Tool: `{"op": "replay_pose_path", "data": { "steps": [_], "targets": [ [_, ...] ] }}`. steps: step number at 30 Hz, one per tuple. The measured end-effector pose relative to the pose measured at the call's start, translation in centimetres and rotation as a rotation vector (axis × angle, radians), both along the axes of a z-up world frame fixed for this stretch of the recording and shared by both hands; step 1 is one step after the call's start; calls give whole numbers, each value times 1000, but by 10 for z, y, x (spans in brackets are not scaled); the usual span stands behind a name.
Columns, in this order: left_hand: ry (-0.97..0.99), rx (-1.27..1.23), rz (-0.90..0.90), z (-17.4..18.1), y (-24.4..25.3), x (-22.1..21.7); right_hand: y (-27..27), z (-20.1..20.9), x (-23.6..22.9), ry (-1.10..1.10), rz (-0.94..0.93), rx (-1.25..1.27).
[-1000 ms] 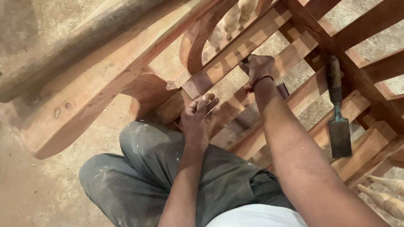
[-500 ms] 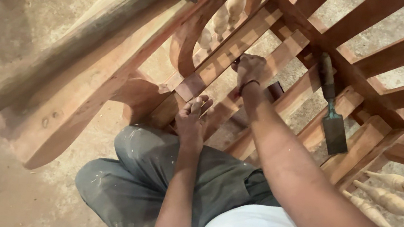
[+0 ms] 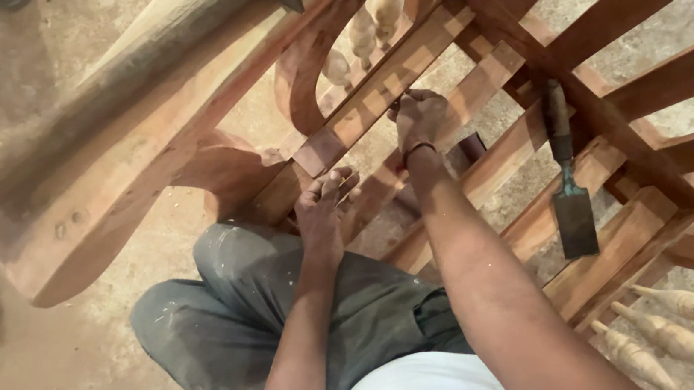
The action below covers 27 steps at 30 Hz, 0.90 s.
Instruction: The person sands the surface of a wooden chair frame using a piece of sandpaper.
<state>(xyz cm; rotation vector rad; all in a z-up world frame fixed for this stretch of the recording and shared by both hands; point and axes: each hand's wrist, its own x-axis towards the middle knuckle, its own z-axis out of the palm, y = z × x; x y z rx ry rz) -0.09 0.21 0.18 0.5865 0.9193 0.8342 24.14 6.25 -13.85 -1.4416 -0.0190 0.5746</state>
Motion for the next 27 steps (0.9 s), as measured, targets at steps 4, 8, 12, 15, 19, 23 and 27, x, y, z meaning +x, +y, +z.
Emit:
{"op": "replay_pose_path", "data": {
  "steps": [4,8,12,15,19,23,27],
  "targets": [
    [-5,-28,-13,-1,0,-1,0,12,-5,-36,29,-54],
    [14,3,-18,-4,-2,0,-2,36,-4,-31,68,-179],
    [21,-5,-7,-3,-2,1,-2,54,-9,-31,95,-196],
    [66,7,-25,0,-2,1,-6,63,-13,-38,130,-213],
    [55,17,-28,1,-2,1,-8,67,-18,-85,118,-186],
    [62,29,-37,2,-1,1,-6,72,-27,-181,65,-231],
    [57,26,-43,2,-2,2,-8,70,-32,-403,38,-405]
  ]
}}
